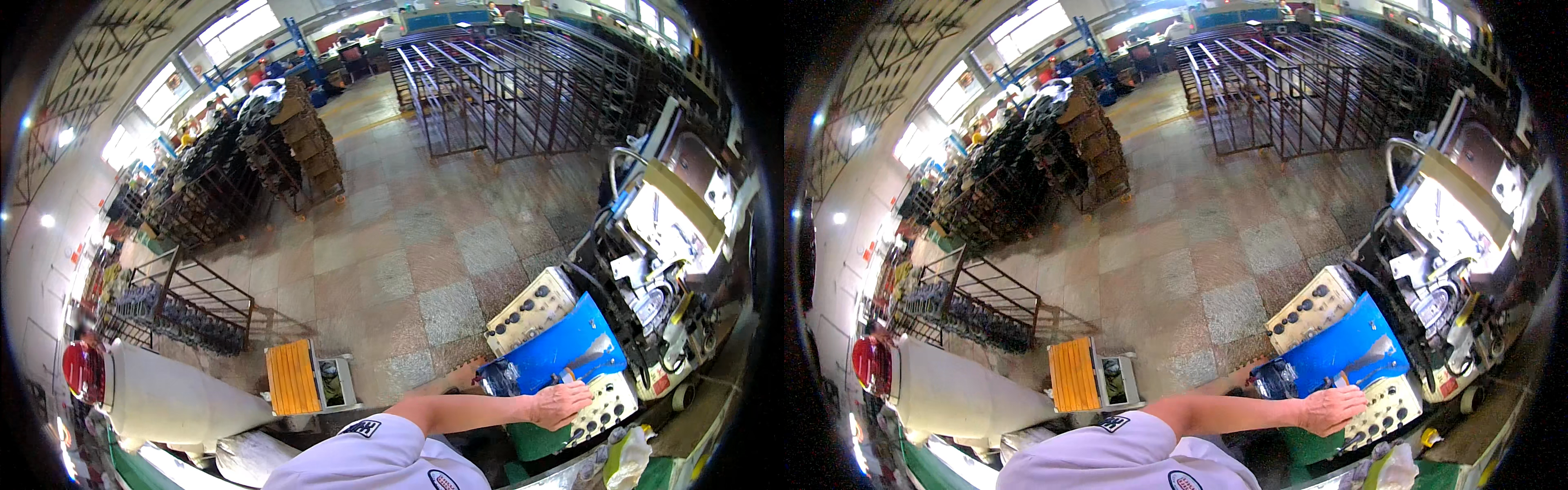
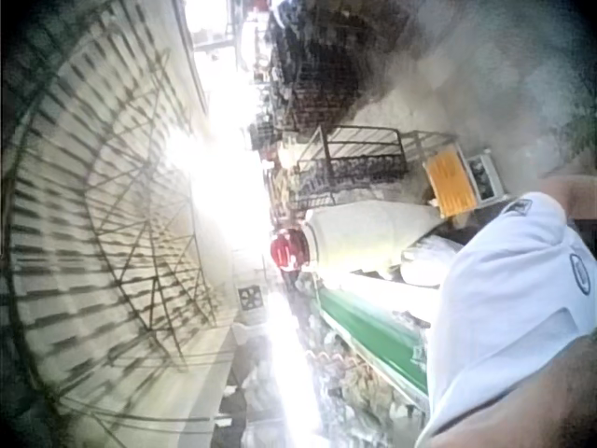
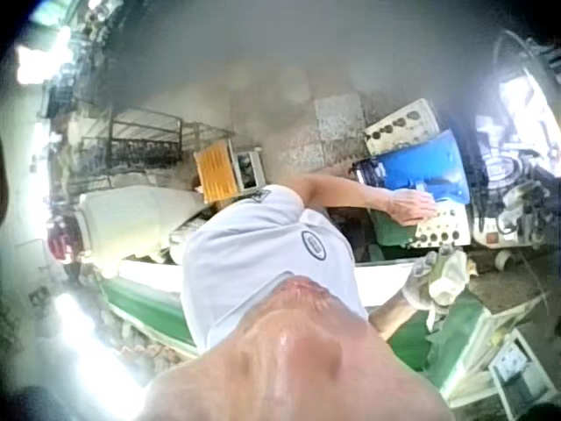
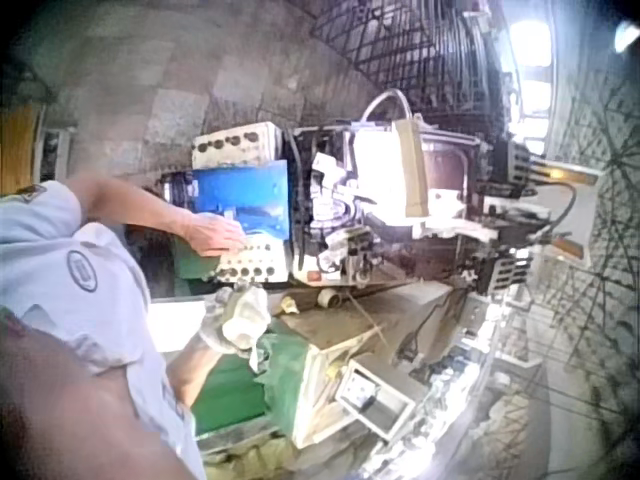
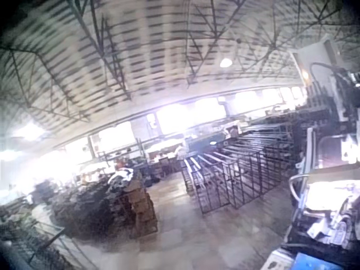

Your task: The person takes a shoe upper from a conveyor belt, places it into a lasting machine, operates the machine with a control panel, and then takes an apple from a nearby surface.

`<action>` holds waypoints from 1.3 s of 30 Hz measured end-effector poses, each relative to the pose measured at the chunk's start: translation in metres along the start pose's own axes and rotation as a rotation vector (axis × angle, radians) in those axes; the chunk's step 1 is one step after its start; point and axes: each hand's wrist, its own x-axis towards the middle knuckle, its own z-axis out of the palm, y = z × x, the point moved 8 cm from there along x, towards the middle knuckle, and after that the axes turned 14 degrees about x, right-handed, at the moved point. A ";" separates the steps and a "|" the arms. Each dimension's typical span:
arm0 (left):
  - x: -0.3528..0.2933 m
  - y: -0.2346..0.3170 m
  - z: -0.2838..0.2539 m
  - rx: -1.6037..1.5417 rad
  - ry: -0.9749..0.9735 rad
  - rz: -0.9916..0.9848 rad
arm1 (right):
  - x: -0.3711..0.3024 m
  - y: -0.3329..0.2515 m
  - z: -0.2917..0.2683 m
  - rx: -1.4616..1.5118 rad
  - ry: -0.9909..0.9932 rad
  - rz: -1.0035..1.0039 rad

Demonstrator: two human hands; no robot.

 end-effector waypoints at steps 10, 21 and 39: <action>-0.035 0.008 -0.056 -0.532 -0.071 -0.568 | -0.024 0.027 0.135 -1.187 -0.566 -0.695; 0.046 0.035 -0.310 -0.532 0.216 -0.127 | 0.016 0.070 0.137 -0.693 -0.421 -0.200; -0.021 -0.124 -0.388 -1.075 0.413 -0.286 | 0.020 0.142 0.165 -0.093 -0.345 0.203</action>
